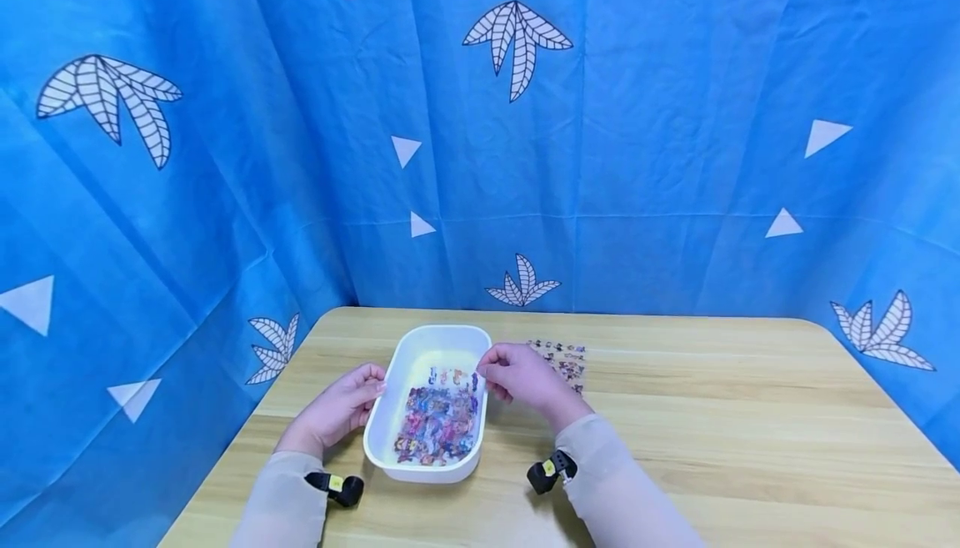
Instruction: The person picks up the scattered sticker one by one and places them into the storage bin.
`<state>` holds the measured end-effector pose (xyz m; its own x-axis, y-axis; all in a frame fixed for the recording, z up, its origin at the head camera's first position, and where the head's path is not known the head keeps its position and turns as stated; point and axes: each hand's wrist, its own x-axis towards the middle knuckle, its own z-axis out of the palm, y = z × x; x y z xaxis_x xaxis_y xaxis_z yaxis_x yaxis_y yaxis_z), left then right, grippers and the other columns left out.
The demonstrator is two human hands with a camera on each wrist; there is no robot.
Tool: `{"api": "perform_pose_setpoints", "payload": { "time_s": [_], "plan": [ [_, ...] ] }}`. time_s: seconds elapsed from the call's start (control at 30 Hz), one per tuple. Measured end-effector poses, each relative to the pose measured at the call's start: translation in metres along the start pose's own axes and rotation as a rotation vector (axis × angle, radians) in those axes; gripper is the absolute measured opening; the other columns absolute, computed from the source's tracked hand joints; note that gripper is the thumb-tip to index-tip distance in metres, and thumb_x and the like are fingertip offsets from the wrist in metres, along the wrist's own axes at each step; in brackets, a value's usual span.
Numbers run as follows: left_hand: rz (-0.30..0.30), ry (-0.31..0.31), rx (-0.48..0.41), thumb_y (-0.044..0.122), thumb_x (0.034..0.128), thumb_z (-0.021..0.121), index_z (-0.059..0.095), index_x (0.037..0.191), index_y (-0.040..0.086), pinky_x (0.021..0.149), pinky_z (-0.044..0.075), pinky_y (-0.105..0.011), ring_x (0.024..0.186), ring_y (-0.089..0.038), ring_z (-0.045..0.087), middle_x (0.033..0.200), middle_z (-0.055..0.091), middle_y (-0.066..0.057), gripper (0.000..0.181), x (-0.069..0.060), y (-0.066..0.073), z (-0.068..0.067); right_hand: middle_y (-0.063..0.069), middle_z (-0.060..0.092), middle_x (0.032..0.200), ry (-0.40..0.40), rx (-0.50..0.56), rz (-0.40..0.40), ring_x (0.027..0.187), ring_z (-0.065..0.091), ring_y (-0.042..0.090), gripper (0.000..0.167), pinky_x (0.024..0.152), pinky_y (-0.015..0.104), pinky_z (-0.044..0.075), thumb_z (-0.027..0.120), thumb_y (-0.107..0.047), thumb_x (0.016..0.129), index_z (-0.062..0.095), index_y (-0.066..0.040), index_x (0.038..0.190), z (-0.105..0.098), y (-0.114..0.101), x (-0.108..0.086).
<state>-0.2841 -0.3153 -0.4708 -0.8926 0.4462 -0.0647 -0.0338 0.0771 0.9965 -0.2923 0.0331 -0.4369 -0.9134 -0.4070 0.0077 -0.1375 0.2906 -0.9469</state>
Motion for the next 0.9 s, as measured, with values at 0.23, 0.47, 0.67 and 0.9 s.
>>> {"api": "perform_pose_setpoints", "payload": {
  "time_s": [0.23,0.47,0.67,0.9],
  "plan": [
    [0.005,-0.002,0.002,0.015,0.1077,0.048,0.045,0.115,0.001,0.068,0.055,-0.028,0.080,-0.014,0.061,0.101,0.061,-0.007,0.016,0.001,0.001,0.000,0.009,0.065,0.083,-0.004,0.007,0.005,0.069,0.060,0.020,0.022,0.063,0.035,0.054,0.063,-0.024,0.101,0.068,-0.003,0.105,-0.003,0.001,0.001],
    [0.017,-0.014,-0.005,0.014,0.1079,0.048,0.043,0.116,-0.002,0.067,0.055,-0.027,0.079,-0.013,0.061,0.100,0.062,-0.007,0.018,0.001,-0.001,0.001,0.012,0.064,0.085,0.027,-0.016,-0.019,0.069,0.056,0.020,0.019,0.062,0.033,0.049,0.064,-0.024,0.099,0.069,-0.007,0.106,-0.014,0.005,-0.001],
    [0.019,-0.009,-0.002,0.014,0.1079,0.048,0.044,0.116,-0.001,0.067,0.055,-0.027,0.079,-0.013,0.062,0.101,0.062,-0.007,0.018,-0.001,0.000,0.000,0.008,0.063,0.084,0.039,-0.060,0.000,0.073,0.058,0.023,0.023,0.066,0.036,0.050,0.064,-0.028,0.099,0.069,-0.008,0.110,-0.033,0.014,0.002],
    [0.005,0.004,-0.004,0.015,0.1076,0.049,0.045,0.117,0.000,0.068,0.055,-0.028,0.080,-0.014,0.062,0.103,0.062,-0.009,0.018,-0.001,0.001,0.001,0.014,0.065,0.093,0.082,-0.030,0.032,0.082,0.060,0.031,0.017,0.074,0.046,0.052,0.063,-0.026,0.100,0.068,-0.012,0.109,-0.058,0.017,-0.003]
  ]
}}
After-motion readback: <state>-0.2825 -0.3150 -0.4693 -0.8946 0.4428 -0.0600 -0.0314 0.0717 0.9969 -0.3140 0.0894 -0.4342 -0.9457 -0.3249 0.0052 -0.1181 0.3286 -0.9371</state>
